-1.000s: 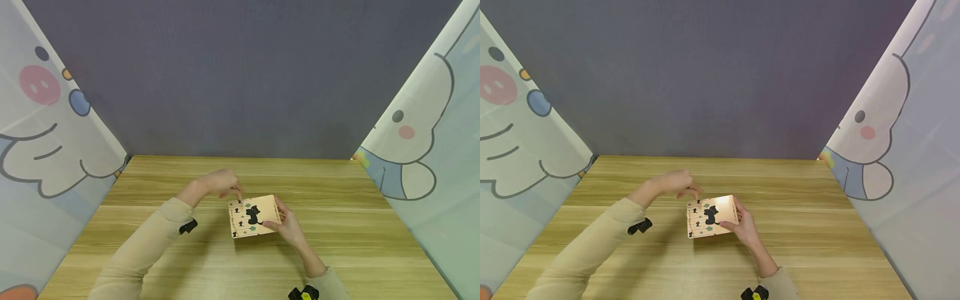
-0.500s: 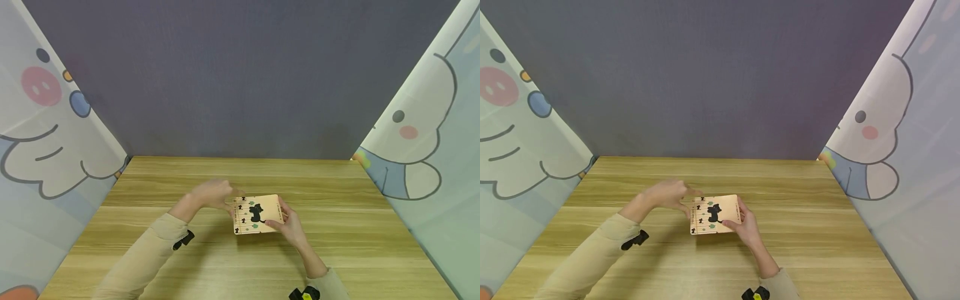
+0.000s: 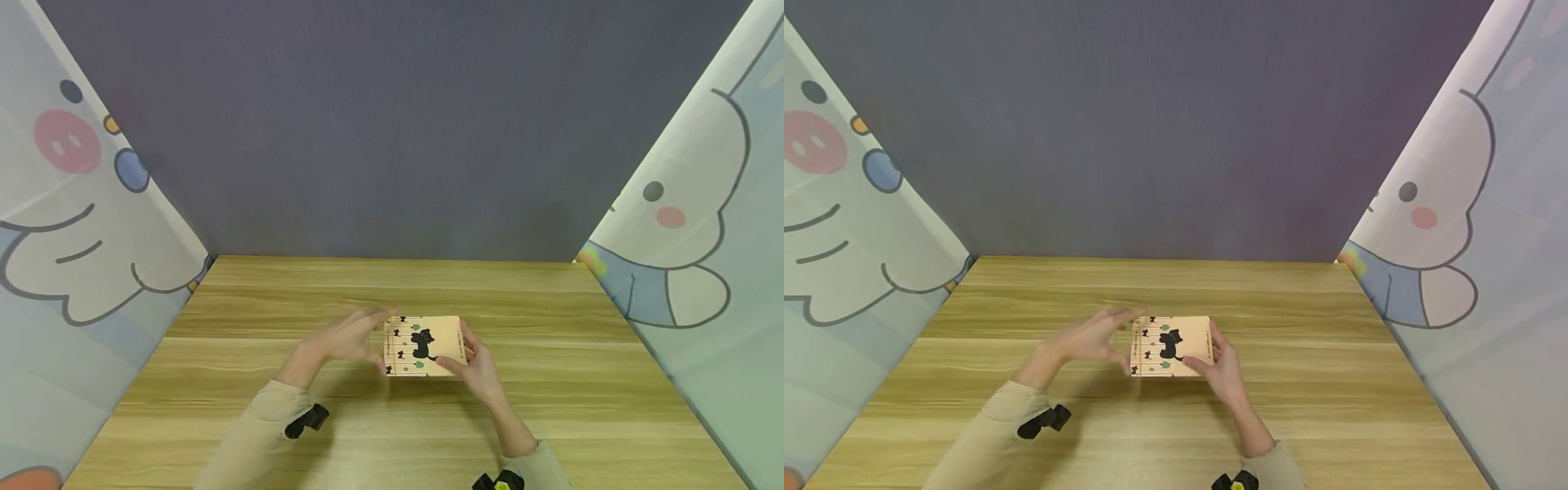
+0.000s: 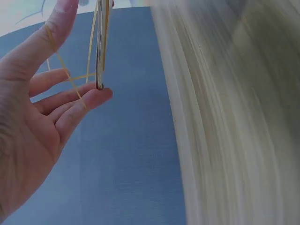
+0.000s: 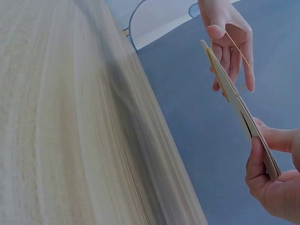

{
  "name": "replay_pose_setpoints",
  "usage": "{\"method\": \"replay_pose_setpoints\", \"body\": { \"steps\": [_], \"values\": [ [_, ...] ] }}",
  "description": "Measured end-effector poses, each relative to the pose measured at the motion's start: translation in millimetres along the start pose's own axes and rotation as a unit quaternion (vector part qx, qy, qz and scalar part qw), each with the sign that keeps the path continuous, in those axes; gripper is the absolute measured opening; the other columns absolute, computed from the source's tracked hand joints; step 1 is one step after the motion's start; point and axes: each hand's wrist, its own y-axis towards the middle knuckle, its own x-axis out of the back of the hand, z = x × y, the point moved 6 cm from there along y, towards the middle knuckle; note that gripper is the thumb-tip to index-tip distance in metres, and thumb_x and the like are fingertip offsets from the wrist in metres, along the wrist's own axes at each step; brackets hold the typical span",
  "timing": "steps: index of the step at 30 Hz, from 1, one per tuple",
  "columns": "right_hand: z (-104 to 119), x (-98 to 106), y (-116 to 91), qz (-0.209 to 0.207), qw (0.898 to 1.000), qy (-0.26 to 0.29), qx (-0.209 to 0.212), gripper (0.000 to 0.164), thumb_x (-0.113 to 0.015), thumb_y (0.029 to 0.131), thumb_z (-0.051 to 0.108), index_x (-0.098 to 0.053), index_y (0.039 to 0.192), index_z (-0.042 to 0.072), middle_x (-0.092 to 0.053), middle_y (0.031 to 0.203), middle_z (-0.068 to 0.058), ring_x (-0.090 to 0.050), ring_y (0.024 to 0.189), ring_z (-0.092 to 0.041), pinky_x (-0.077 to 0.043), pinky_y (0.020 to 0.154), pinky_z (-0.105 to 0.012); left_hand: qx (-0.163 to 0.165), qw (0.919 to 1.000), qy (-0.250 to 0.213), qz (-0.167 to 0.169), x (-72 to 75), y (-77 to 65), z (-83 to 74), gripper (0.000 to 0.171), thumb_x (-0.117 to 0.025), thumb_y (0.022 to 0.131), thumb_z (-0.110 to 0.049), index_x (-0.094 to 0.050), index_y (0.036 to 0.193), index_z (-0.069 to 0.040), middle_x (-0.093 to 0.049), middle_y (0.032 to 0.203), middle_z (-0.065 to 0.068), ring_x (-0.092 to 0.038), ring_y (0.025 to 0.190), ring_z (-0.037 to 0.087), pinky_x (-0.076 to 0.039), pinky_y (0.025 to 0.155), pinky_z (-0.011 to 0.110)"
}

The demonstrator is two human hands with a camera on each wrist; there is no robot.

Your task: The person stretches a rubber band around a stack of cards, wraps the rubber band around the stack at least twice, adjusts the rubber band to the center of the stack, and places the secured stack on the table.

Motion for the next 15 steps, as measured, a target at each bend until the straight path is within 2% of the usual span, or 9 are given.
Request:
{"method": "replay_pose_setpoints", "body": {
  "steps": [4, 8, 12, 15],
  "values": [
    [0, 2, -1, -0.010, 1.000, 0.008, -0.004, 0.086, -0.072, 0.069, -0.003, -0.019, 0.136, -0.009, -0.045, 0.114, -0.031, -0.059, 0.087, -0.029, -0.052, 0.067, -0.027, 0.008, 0.9996, -0.011, -0.026, -4.6, -3.3, 2.1, 0.109, -0.064, 0.054, -0.064, -0.020, 0.142, -0.017, -0.032, 0.139, 0.010, -0.035, 0.122, 0.029, -0.034, 0.094, 0.047],
    [0, 2, -3, -0.017, 1.000, 0.022, -0.006, 0.085, -0.071, 0.069, -0.006, -0.020, 0.136, -0.009, -0.044, 0.116, -0.030, -0.058, 0.089, -0.032, -0.051, 0.068, -0.027, 0.025, 0.9977, -0.044, -0.046, -8.2, -5.7, 3.7, 0.111, -0.067, 0.053, -0.061, -0.015, 0.143, -0.023, -0.026, 0.142, 0.012, -0.029, 0.125, 0.031, -0.030, 0.093, 0.054],
    [3, 3, -5, -0.006, 1.000, 0.025, -0.004, 0.084, -0.069, 0.071, -0.006, -0.017, 0.137, -0.008, -0.042, 0.119, -0.030, -0.057, 0.092, -0.028, -0.051, 0.070, -0.027, 0.031, 0.9944, -0.082, -0.059, -10.5, -7.4, 3.9, 0.111, -0.078, 0.055, -0.046, -0.012, 0.143, -0.027, -0.027, 0.140, 0.013, -0.040, 0.117, 0.028, -0.037, 0.090, 0.051],
    [4, 4, -7, 0.017, 0.999, 0.044, -0.014, 0.079, -0.063, 0.076, -0.007, -0.016, 0.139, -0.004, -0.036, 0.125, -0.031, -0.055, 0.097, -0.032, -0.051, 0.073, -0.028, 0.026, 0.9913, -0.110, -0.066, -11.4, -8.5, 3.9, 0.112, -0.082, 0.055, -0.035, -0.013, 0.142, -0.026, -0.029, 0.137, 0.010, -0.048, 0.108, 0.023, -0.040, 0.088, 0.044]
  ]
}}
